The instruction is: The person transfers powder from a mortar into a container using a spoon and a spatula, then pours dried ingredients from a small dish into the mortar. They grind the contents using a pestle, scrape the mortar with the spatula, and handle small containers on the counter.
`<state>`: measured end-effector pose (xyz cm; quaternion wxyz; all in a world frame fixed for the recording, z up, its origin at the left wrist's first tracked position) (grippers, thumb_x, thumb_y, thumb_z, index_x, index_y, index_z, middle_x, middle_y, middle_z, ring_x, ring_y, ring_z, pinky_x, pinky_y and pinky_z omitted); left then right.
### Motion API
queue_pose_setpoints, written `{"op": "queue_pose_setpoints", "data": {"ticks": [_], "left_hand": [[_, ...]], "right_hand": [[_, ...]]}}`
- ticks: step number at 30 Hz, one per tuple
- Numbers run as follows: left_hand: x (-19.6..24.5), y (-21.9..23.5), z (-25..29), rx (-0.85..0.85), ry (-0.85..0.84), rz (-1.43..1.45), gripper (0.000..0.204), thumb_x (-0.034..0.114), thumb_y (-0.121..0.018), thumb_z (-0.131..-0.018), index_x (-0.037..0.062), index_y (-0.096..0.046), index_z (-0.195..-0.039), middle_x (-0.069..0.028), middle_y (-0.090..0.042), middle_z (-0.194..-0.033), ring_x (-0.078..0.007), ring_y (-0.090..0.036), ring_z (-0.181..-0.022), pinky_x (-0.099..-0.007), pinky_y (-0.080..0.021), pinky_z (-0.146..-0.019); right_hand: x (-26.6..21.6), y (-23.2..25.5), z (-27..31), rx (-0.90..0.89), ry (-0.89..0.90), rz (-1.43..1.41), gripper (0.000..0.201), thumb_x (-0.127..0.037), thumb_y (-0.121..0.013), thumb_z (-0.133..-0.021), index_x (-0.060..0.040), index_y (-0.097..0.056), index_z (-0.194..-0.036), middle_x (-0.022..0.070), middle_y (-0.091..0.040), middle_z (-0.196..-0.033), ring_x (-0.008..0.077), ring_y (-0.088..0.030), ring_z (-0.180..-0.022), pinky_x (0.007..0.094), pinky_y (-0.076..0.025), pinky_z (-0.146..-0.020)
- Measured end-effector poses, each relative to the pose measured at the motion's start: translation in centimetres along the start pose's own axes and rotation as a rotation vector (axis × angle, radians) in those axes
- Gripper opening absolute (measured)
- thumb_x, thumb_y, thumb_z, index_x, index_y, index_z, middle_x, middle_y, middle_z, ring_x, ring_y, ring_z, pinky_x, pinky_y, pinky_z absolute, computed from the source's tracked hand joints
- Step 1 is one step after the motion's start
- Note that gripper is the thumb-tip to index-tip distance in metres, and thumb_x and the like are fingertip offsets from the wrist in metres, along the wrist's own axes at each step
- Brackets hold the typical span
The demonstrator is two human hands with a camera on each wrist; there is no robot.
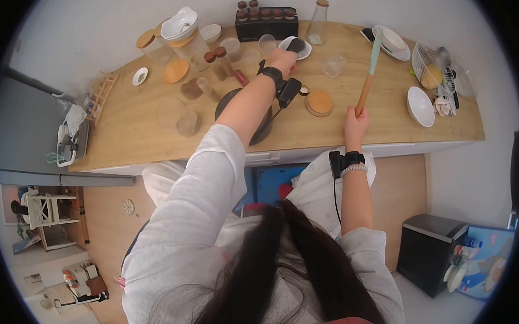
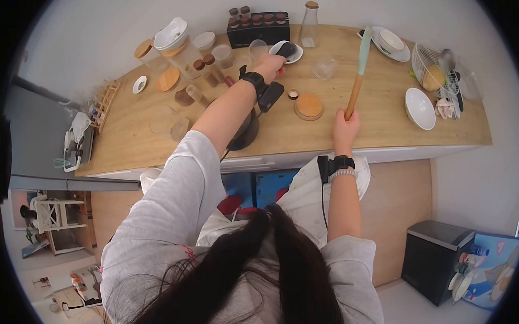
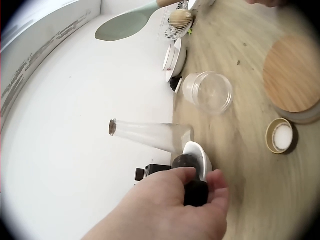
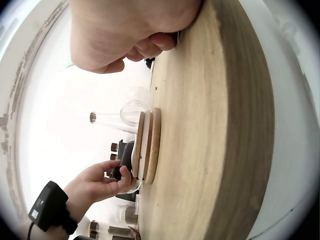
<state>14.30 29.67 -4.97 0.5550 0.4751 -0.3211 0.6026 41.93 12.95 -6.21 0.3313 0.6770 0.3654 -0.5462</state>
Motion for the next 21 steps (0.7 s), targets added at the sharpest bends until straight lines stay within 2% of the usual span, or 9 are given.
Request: {"op": "queue_pose_setpoints", "data": {"ticks": [5, 8, 11, 15, 16, 17, 19, 20, 21], "left_hand": [[0.1, 1.0, 0.3, -0.009, -0.034, 0.017, 0.022, 0.009, -0.062, -0.073, -0.0065, -0.060, -0.089, -0.0109, -0.059, -0.068, -0.0195, -0.058, -0.052, -0.0321, -0.045, -0.045], [1.6, 2.5, 2.1, -0.006, -0.011, 0.081, 0.023, 0.011, -0.064, -0.074, -0.0052, -0.061, -0.090, -0.0068, -0.055, -0.063, -0.0176, -0.052, -0.048, -0.0313, -0.044, -0.045], [4.4, 5.1, 4.6, -0.062, -0.078, 0.107, 0.019, 0.018, -0.061, -0.079, -0.0008, -0.060, -0.083, -0.0032, -0.048, -0.057, -0.0155, -0.043, -0.044, -0.0299, -0.040, -0.042], [5.9, 9.5, 7.4, -0.141, -0.101, 0.216, 0.033, 0.031, -0.043, -0.093, 0.0041, -0.052, -0.074, -0.0017, -0.043, -0.055, -0.0126, -0.038, -0.042, -0.0280, -0.030, -0.039], [6.0, 10.6, 8.3, -0.196, -0.096, 0.132, 0.028, 0.027, -0.038, -0.096, 0.0026, -0.052, -0.091, 0.0005, -0.040, -0.061, -0.0100, -0.039, -0.051, -0.0250, -0.035, -0.044], [5.8, 12.1, 9.3, -0.196, -0.087, 0.125, 0.028, 0.027, -0.038, -0.096, 0.0026, -0.052, -0.091, 0.0005, -0.040, -0.061, -0.0100, -0.039, -0.051, -0.0250, -0.035, -0.044], [7.0, 14.2, 11.7, -0.249, -0.291, 0.138, 0.022, 0.022, -0.040, -0.095, 0.0023, -0.050, -0.097, 0.0004, -0.042, -0.063, -0.0088, -0.039, -0.052, -0.0223, -0.035, -0.045], [7.6, 15.7, 14.2, -0.131, -0.341, 0.066, 0.015, 0.011, -0.044, -0.092, 0.0022, -0.050, -0.101, -0.0020, -0.048, -0.071, -0.0087, -0.043, -0.053, -0.0215, -0.037, -0.045], [6.8, 16.4, 14.8, -0.130, -0.335, 0.065, 0.015, 0.011, -0.044, -0.092, 0.0022, -0.050, -0.101, -0.0020, -0.048, -0.071, -0.0087, -0.043, -0.053, -0.0215, -0.037, -0.045]], "right_hand": [[-0.3, 0.1, 0.3, -0.002, 0.009, 0.043, 0.018, -0.013, -0.061, -0.081, -0.0031, -0.048, -0.074, -0.0023, -0.044, -0.062, 0.0073, -0.039, -0.058, 0.0251, -0.036, -0.051], [0.3, 0.0, 0.0, -0.006, 0.018, 0.006, 0.017, -0.014, -0.060, -0.081, -0.0033, -0.048, -0.075, -0.0016, -0.044, -0.063, 0.0077, -0.040, -0.058, 0.0254, -0.036, -0.052], [-0.3, -0.2, 0.2, -0.002, 0.018, 0.085, 0.017, -0.015, -0.059, -0.082, -0.0037, -0.049, -0.075, -0.0012, -0.044, -0.063, 0.0083, -0.040, -0.058, 0.0262, -0.037, -0.052], [-0.6, 0.0, 0.2, 0.023, 0.035, 0.186, 0.020, -0.020, -0.060, -0.080, -0.0027, -0.052, -0.078, 0.0021, -0.048, -0.063, 0.0122, -0.044, -0.057, 0.0294, -0.039, -0.054], [-0.6, 0.1, 0.2, 0.038, 0.052, 0.262, 0.021, -0.022, -0.060, -0.080, -0.0020, -0.053, -0.079, 0.0037, -0.050, -0.063, 0.0136, -0.046, -0.058, 0.0306, -0.040, -0.055], [0.1, 0.3, 0.0, 0.037, 0.040, 0.262, 0.021, -0.022, -0.060, -0.080, -0.0020, -0.053, -0.079, 0.0037, -0.050, -0.063, 0.0136, -0.046, -0.058, 0.0306, -0.040, -0.055], [0.9, 0.2, -0.6, 0.019, 0.064, 0.287, 0.024, -0.024, -0.060, -0.078, -0.0008, -0.054, -0.080, 0.0065, -0.053, -0.063, 0.0158, -0.048, -0.059, 0.0321, -0.042, -0.056], [1.0, 0.2, -0.4, 0.016, 0.056, 0.288, 0.024, -0.024, -0.060, -0.078, -0.0008, -0.054, -0.080, 0.0065, -0.053, -0.063, 0.0158, -0.048, -0.059, 0.0321, -0.042, -0.056], [0.8, 0.1, -0.4, 0.008, 0.053, 0.287, 0.024, -0.024, -0.060, -0.078, -0.0005, -0.054, -0.079, 0.0066, -0.053, -0.063, 0.0158, -0.048, -0.058, 0.0322, -0.042, -0.056]]}}
Point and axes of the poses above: each hand's wrist, its own z-axis away from the middle knuckle, its own y-axis out of the back of the hand, x = y × z, the point moved 8 cm from there along -z, towards the middle knuckle
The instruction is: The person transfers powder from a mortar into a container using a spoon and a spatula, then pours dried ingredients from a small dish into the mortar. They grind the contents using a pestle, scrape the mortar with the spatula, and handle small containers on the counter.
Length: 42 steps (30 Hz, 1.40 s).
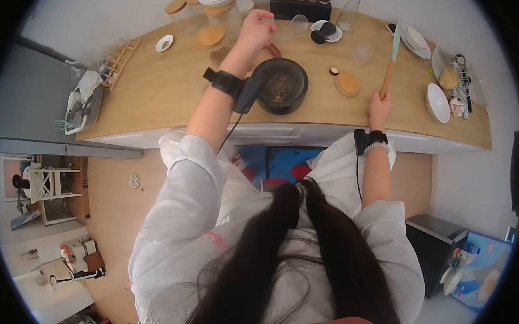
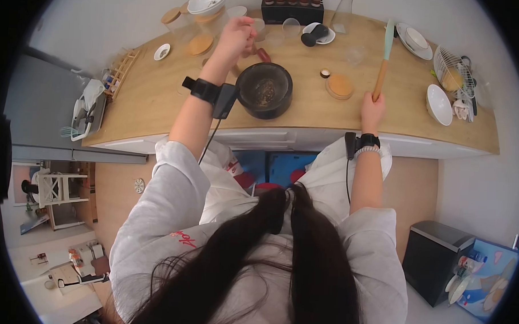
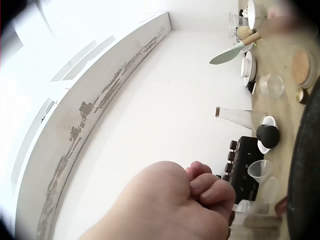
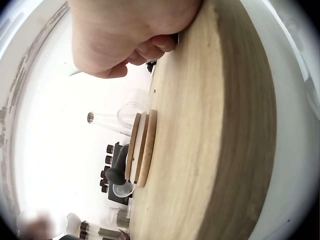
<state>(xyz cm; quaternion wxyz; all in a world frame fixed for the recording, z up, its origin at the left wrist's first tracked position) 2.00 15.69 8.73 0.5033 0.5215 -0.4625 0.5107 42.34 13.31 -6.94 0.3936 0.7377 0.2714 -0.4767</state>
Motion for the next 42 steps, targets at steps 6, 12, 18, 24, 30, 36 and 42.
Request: {"op": "queue_pose_setpoints", "data": {"ticks": [6, 12, 18, 24, 30, 36, 42], "left_hand": [[-1.1, 3.6, 4.5, 0.138, -0.432, -0.021, 0.020, 0.005, -0.057, -0.086, 0.0015, -0.053, -0.105, -0.0046, -0.059, -0.096, -0.0116, -0.056, -0.085, -0.0253, -0.046, -0.077], [-6.9, 3.4, 6.5, 0.263, -0.361, 0.077, 0.021, 0.015, -0.055, -0.089, 0.0007, -0.057, -0.104, -0.0063, -0.061, -0.097, -0.0128, -0.057, -0.090, -0.0252, -0.044, -0.079], [-10.0, 3.1, 6.4, 0.357, -0.353, 0.230, 0.018, 0.004, -0.048, -0.089, 0.0006, -0.057, -0.104, -0.0089, -0.062, -0.099, -0.0148, -0.057, -0.092, -0.0267, -0.044, -0.082], [-10.4, 3.2, 6.4, 0.420, -0.365, 0.214, 0.025, -0.008, -0.042, -0.082, -0.0004, -0.057, -0.100, -0.0095, -0.062, -0.096, -0.0172, -0.059, -0.091, -0.0278, -0.045, -0.083], [-10.5, 3.3, 6.6, 0.422, -0.309, 0.137, 0.019, -0.005, -0.044, -0.085, -0.0002, -0.060, -0.092, -0.0082, -0.063, -0.088, -0.0153, -0.058, -0.083, -0.0262, -0.045, -0.077], [-10.2, 3.2, 7.1, 0.426, -0.285, 0.091, 0.018, -0.005, -0.044, -0.086, 0.0003, -0.061, -0.091, -0.0063, -0.064, -0.090, -0.0114, -0.058, -0.082, -0.0225, -0.044, -0.076], [-11.0, 3.3, 6.0, 0.423, -0.254, 0.178, 0.018, -0.007, -0.045, -0.083, -0.0003, -0.060, -0.090, -0.0077, -0.064, -0.092, -0.0128, -0.058, -0.082, -0.0234, -0.044, -0.075]], "right_hand": [[-0.9, 0.0, 0.2, -0.021, 0.015, 0.029, 0.024, -0.023, -0.060, -0.078, -0.0003, -0.054, -0.077, 0.0057, -0.051, -0.060, 0.0146, -0.045, -0.057, 0.0320, -0.041, -0.055], [-0.8, -0.3, 0.3, -0.035, 0.058, -0.035, 0.023, -0.022, -0.060, -0.080, -0.0006, -0.053, -0.076, 0.0017, -0.048, -0.060, 0.0105, -0.042, -0.057, 0.0298, -0.038, -0.052], [-0.1, -0.6, 0.1, -0.107, 0.081, -0.054, 0.019, -0.019, -0.060, -0.084, -0.0009, -0.055, -0.082, -0.0022, -0.048, -0.065, 0.0066, -0.041, -0.061, 0.0254, -0.035, -0.053], [0.9, -1.0, -0.1, -0.129, 0.074, -0.260, 0.019, -0.016, -0.061, -0.086, 0.0011, -0.055, -0.092, -0.0008, -0.053, -0.072, 0.0072, -0.045, -0.062, 0.0245, -0.038, -0.054], [0.8, 0.1, 0.9, -0.003, 0.152, -0.238, 0.034, -0.013, -0.057, -0.089, -0.0002, -0.043, -0.117, 0.0038, -0.055, -0.085, 0.0076, -0.048, -0.070, 0.0233, -0.040, -0.059], [-6.2, 1.5, 5.4, 0.044, 0.240, -0.169, 0.052, -0.012, -0.053, -0.090, -0.0011, -0.026, -0.134, 0.0095, -0.058, -0.090, 0.0122, -0.051, -0.069, 0.0252, -0.043, -0.061], [-13.1, 2.3, 6.1, -0.307, 0.343, -0.255, 0.042, -0.012, -0.046, -0.093, -0.0060, -0.033, -0.132, 0.0149, -0.059, -0.095, 0.0096, -0.051, -0.065, 0.0230, -0.044, -0.060]]}}
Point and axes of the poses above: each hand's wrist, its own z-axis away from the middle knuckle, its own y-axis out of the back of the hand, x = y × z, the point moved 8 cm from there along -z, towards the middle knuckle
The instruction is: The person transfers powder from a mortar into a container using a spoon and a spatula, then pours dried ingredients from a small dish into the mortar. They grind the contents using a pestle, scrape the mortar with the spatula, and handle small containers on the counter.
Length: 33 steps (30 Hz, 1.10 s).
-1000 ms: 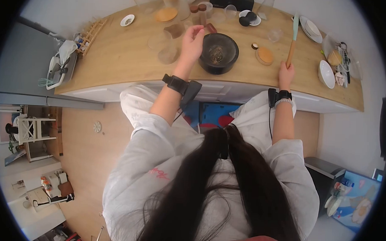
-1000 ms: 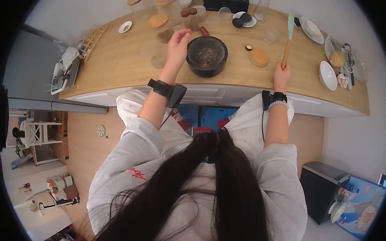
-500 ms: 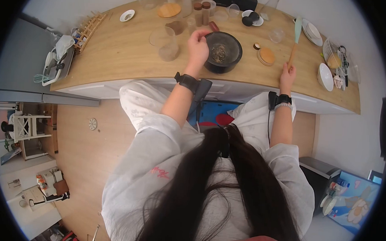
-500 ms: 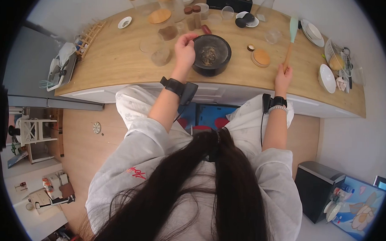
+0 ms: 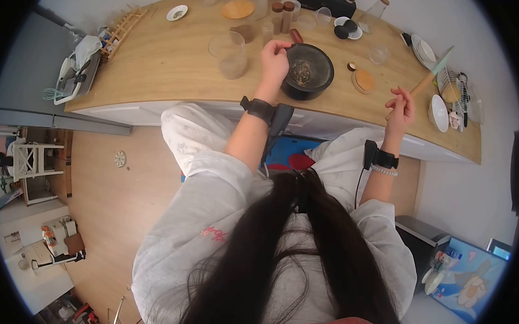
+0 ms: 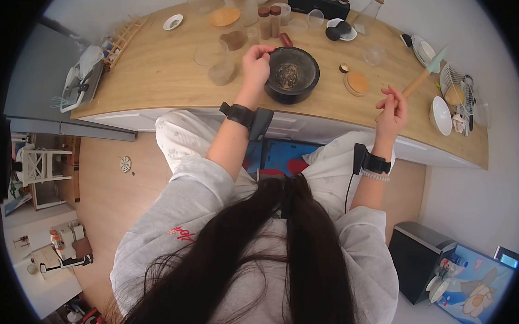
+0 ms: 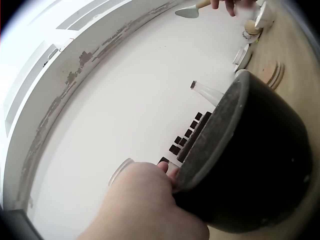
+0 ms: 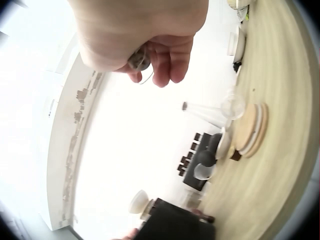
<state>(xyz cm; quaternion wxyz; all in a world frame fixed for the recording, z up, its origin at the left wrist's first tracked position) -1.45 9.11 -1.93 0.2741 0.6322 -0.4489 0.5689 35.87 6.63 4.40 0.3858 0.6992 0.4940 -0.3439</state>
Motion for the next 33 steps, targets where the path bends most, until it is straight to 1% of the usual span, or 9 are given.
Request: {"op": "queue_pose_setpoints", "data": {"ticks": [2, 5, 9, 11, 15, 18, 23, 26, 33], "left_hand": [[-0.5, -0.1, -0.8, 0.008, 0.071, -0.050, 0.018, -0.006, -0.047, -0.080, -0.0004, -0.060, -0.091, -0.0088, -0.064, -0.091, -0.0153, -0.059, -0.083, -0.0257, -0.045, -0.075], [0.3, -0.4, -1.8, 0.037, 0.137, -0.092, 0.017, 0.000, -0.049, -0.078, -0.0007, -0.059, -0.092, -0.0101, -0.063, -0.087, -0.0181, -0.060, -0.082, -0.0279, -0.046, -0.075], [3.5, -0.8, -0.3, 0.082, 0.216, -0.260, 0.019, 0.011, -0.052, -0.081, -0.0015, -0.060, -0.093, -0.0145, -0.064, -0.087, -0.0235, -0.062, -0.083, -0.0314, -0.047, -0.075], [2.7, -0.5, -0.6, 0.049, 0.183, -0.462, 0.029, 0.022, -0.051, -0.083, -0.0031, -0.059, -0.094, -0.0205, -0.064, -0.089, -0.0309, -0.062, -0.087, -0.0363, -0.047, -0.077], [2.3, -0.6, -1.0, 0.050, 0.138, -0.589, 0.036, 0.029, -0.048, -0.085, -0.0037, -0.060, -0.094, -0.0238, -0.063, -0.092, -0.0365, -0.060, -0.091, -0.0401, -0.046, -0.079], [1.5, -0.5, -1.3, 0.055, 0.179, -0.571, 0.038, 0.031, -0.047, -0.086, -0.0038, -0.061, -0.093, -0.0247, -0.063, -0.093, -0.0385, -0.060, -0.092, -0.0413, -0.045, -0.081], [1.9, -0.8, -1.1, -0.030, 0.264, -0.611, 0.044, 0.034, -0.044, -0.088, -0.0057, -0.062, -0.093, -0.0268, -0.062, -0.095, -0.0405, -0.058, -0.096, -0.0431, -0.044, -0.083], [1.6, -0.8, -1.3, -0.039, 0.296, -0.644, 0.046, 0.035, -0.042, -0.089, -0.0068, -0.061, -0.093, -0.0275, -0.061, -0.096, -0.0413, -0.057, -0.097, -0.0442, -0.044, -0.083], [1.3, -0.9, -1.5, -0.037, 0.216, -0.707, 0.049, 0.035, -0.037, -0.092, -0.0077, -0.062, -0.093, -0.0288, -0.062, -0.089, -0.0418, -0.059, -0.091, -0.0454, -0.045, -0.083]], "right_hand": [[-4.9, -0.8, -0.4, -0.043, 0.086, -0.058, 0.037, -0.018, -0.047, -0.093, -0.0066, -0.037, -0.127, 0.0163, -0.059, -0.095, 0.0119, -0.053, -0.067, 0.0247, -0.045, -0.063], [-11.0, -1.5, -0.5, -0.236, 0.204, -0.531, 0.030, -0.033, -0.045, -0.092, -0.0062, -0.038, -0.104, 0.0191, -0.057, -0.094, 0.0216, -0.055, -0.079, 0.0346, -0.044, -0.074], [-15.6, -1.3, 0.0, -0.189, 0.362, -0.281, 0.023, -0.028, -0.044, -0.093, -0.0056, -0.042, -0.098, 0.0156, -0.058, -0.087, 0.0161, -0.055, -0.068, 0.0290, -0.045, -0.069], [-14.5, 0.4, 0.0, -0.067, 0.203, 0.252, 0.019, -0.022, -0.042, -0.094, -0.0040, -0.046, -0.090, 0.0094, -0.056, -0.067, 0.0094, -0.047, -0.049, 0.0217, -0.039, -0.054], [-19.7, 1.2, -0.4, 0.029, 0.418, 0.064, 0.024, -0.019, -0.043, -0.092, 0.0015, -0.054, -0.088, 0.0015, -0.042, -0.044, 0.0054, -0.035, -0.037, 0.0207, -0.021, -0.039], [-22.0, 1.1, -0.4, 0.047, 0.507, 0.008, 0.027, -0.021, -0.045, -0.089, 0.0039, -0.057, -0.091, 0.0033, -0.046, -0.048, 0.0065, -0.036, -0.037, 0.0199, -0.024, -0.040], [-22.7, -1.7, -2.1, 0.011, 0.528, -0.068, 0.025, -0.016, -0.048, -0.087, 0.0046, -0.061, -0.080, 0.0046, -0.054, -0.068, 0.0071, -0.042, -0.049, 0.0197, -0.029, -0.044], [-21.9, -4.8, -2.9, -0.125, 0.413, -0.055, 0.018, -0.012, -0.050, -0.087, 0.0025, -0.060, -0.081, 0.0023, -0.054, -0.068, 0.0071, -0.042, -0.051, 0.0205, -0.031, -0.046], [-20.7, -11.4, -2.0, -0.417, 0.471, 0.133, 0.010, -0.007, -0.056, -0.086, -0.0023, -0.055, -0.077, 0.0005, -0.049, -0.061, 0.0081, -0.042, -0.052, 0.0250, -0.032, -0.046]]}}
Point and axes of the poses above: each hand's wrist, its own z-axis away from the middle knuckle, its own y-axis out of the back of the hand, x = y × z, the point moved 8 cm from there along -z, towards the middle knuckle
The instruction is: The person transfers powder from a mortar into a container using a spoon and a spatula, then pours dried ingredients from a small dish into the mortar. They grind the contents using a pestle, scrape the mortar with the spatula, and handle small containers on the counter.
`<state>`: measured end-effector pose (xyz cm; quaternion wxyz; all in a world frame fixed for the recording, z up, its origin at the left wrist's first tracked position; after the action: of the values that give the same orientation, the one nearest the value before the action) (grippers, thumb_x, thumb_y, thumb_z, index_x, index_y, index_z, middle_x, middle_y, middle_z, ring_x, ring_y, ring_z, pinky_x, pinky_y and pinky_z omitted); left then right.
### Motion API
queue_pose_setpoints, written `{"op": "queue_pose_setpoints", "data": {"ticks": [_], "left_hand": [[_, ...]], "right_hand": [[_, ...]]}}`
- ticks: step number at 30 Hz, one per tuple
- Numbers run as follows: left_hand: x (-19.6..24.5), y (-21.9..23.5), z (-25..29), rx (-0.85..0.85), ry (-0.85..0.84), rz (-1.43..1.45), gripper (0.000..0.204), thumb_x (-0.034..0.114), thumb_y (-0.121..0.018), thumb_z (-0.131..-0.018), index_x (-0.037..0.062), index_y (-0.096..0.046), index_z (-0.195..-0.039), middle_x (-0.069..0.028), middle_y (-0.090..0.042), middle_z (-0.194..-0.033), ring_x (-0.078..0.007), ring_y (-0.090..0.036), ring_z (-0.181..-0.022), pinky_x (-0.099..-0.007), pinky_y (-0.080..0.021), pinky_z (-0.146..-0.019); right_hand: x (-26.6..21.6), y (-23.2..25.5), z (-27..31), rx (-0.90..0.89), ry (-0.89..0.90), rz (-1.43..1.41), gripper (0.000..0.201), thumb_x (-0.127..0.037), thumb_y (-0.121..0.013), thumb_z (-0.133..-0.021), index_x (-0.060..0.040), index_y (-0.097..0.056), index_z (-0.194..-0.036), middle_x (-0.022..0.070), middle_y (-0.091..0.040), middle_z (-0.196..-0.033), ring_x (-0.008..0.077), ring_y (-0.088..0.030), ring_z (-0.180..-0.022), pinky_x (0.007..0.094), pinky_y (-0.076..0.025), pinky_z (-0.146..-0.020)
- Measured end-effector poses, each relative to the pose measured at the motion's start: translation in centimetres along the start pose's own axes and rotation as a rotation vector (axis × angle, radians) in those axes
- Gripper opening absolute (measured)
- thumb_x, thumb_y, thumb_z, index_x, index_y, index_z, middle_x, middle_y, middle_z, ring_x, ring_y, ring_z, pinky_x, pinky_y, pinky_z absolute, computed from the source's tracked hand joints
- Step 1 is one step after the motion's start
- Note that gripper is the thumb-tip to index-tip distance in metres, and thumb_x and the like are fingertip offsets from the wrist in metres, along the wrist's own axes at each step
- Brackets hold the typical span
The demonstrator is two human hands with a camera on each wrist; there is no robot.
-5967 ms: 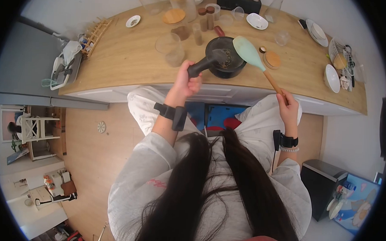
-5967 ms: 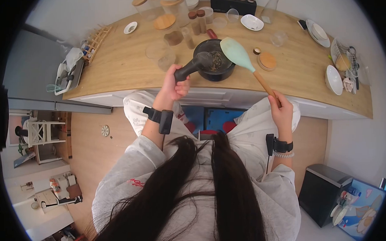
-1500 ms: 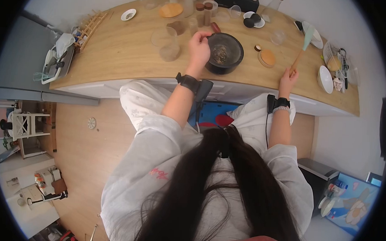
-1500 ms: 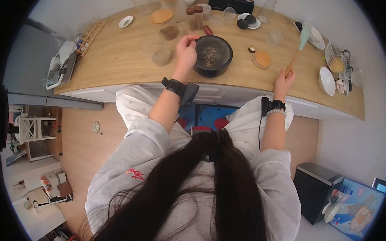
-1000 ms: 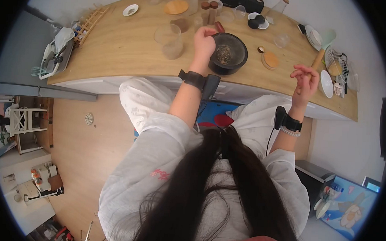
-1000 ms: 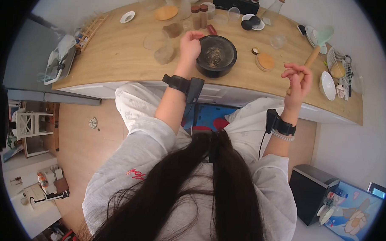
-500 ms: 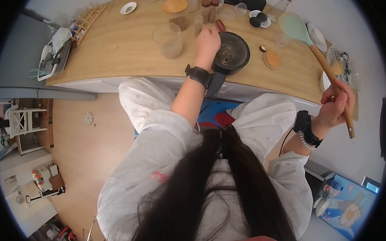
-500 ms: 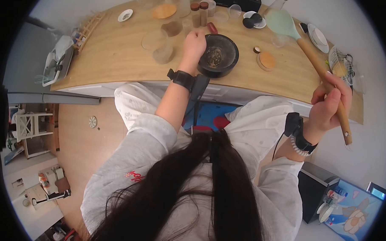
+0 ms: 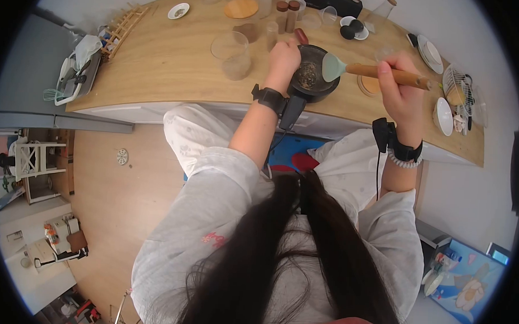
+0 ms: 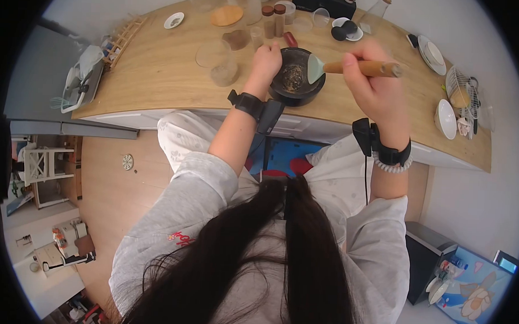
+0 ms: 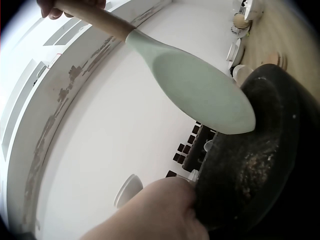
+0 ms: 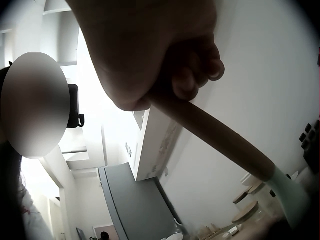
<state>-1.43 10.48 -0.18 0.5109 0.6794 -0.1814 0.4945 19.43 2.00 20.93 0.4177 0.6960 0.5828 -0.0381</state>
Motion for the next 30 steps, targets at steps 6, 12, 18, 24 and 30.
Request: {"op": "queue_pose_setpoints", "data": {"ticks": [6, 12, 18, 24, 30], "left_hand": [[0.2, 0.1, 0.4, -0.018, 0.023, 0.000, 0.050, 0.035, -0.036, -0.092, -0.0072, -0.062, -0.093, -0.0297, -0.061, -0.094, -0.0424, -0.057, -0.096, -0.0458, -0.044, -0.085], [-0.1, -0.2, 0.0, -0.034, 0.036, 0.003, 0.050, 0.035, -0.035, -0.092, -0.0074, -0.062, -0.094, -0.0298, -0.060, -0.096, -0.0424, -0.057, -0.097, -0.0456, -0.043, -0.086], [-0.4, -0.4, 0.0, -0.021, 0.034, 0.027, 0.049, 0.034, -0.037, -0.092, -0.0078, -0.062, -0.093, -0.0297, -0.060, -0.095, -0.0425, -0.057, -0.096, -0.0450, -0.044, -0.085], [-0.7, -0.6, -0.2, -0.054, 0.070, 0.049, 0.043, 0.034, -0.043, -0.091, -0.0050, -0.062, -0.097, -0.0266, -0.061, -0.098, -0.0395, -0.058, -0.098, -0.0423, -0.044, -0.083], [-0.5, -0.6, -0.1, -0.063, 0.064, 0.029, 0.043, 0.033, -0.043, -0.090, -0.0052, -0.062, -0.098, -0.0269, -0.061, -0.099, -0.0394, -0.058, -0.098, -0.0422, -0.044, -0.084]], "right_hand": [[0.7, -1.7, -0.3, -0.101, 0.033, 0.051, 0.006, -0.004, -0.055, -0.084, -0.0017, -0.054, -0.078, 0.0041, -0.051, -0.064, 0.0100, -0.044, -0.056, 0.0268, -0.034, -0.049], [1.5, -3.4, -0.3, -0.009, -0.018, -0.461, 0.004, -0.003, -0.050, -0.084, -0.0008, -0.050, -0.080, 0.0063, -0.051, -0.067, 0.0145, -0.047, -0.060, 0.0299, -0.039, -0.055], [3.9, -4.6, 1.2, 0.086, 0.083, -0.883, 0.011, -0.003, -0.044, -0.085, -0.0036, -0.041, -0.074, 0.0033, -0.041, -0.060, 0.0139, -0.039, -0.054, 0.0293, -0.037, -0.052], [6.1, -5.3, 0.1, 0.124, 0.011, -1.037, 0.022, -0.007, -0.040, -0.086, -0.0070, -0.033, -0.065, 0.0007, -0.032, -0.050, 0.0117, -0.029, -0.046, 0.0280, -0.029, -0.046], [9.7, -5.3, -2.8, 0.031, -0.112, -1.239, 0.031, -0.020, -0.039, -0.089, -0.0103, -0.030, -0.061, -0.0010, -0.027, -0.047, 0.0107, -0.025, -0.044, 0.0273, -0.026, -0.045]]}}
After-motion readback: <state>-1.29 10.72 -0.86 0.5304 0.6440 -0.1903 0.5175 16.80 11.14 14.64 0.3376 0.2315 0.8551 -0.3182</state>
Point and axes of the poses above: each hand's wrist, its own z-axis away from the middle knuckle, its own y-axis out of the back of the hand, x = y × z, the point moved 8 cm from there along -z, towards the middle knuckle
